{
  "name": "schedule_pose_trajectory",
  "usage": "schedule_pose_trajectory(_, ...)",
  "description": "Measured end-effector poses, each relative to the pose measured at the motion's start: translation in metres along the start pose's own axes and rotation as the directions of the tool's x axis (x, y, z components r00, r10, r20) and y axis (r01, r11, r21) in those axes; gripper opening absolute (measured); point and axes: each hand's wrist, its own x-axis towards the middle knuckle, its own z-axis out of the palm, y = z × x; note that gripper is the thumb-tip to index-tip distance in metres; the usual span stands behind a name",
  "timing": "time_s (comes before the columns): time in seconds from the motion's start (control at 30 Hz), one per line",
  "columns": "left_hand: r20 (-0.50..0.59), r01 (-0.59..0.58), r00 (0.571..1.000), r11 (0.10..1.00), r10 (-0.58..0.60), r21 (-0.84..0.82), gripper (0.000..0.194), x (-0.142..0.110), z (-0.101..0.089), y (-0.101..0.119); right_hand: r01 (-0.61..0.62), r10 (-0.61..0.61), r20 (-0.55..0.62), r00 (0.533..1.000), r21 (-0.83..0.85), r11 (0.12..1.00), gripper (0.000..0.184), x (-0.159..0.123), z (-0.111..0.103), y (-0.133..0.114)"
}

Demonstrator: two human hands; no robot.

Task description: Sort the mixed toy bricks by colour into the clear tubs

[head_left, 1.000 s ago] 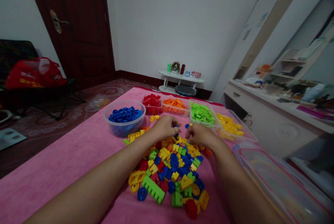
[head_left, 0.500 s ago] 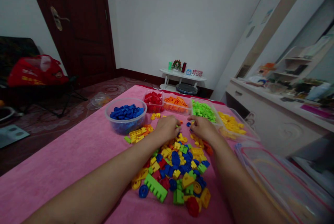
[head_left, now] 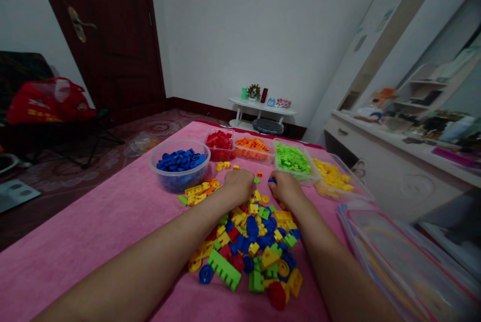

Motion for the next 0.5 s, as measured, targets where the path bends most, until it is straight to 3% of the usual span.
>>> schedule_pose_trajectory(0.17,0.02,0.007,1.0,0.998,-0.005,-0.066,0.015,-0.003,-0.003,0.002,0.042,-0.045,0.023,0.999,0.113,0.993,0.015,0.002,-0.002,0.004)
schedule_pose_trajectory(0.33,-0.011,0.012,1.0,0.972,-0.015,-0.234,0.011,0.002,0.009,-0.007,0.086,-0.087,-0.008,0.996,0.23,0.969,0.012,0.004,-0.006,0.003)
schedule_pose_trajectory(0.43,-0.025,0.011,0.999,0.914,-0.023,-0.405,0.006,0.01,0.016,-0.013,0.124,-0.112,-0.058,0.992,0.293,0.948,0.014,0.004,-0.013,0.0)
schedule_pose_trajectory(0.5,-0.01,0.036,0.999,0.827,-0.05,-0.561,0.004,0.016,0.016,-0.016,0.149,-0.104,-0.13,0.986,0.404,0.903,0.017,0.002,-0.019,-0.004)
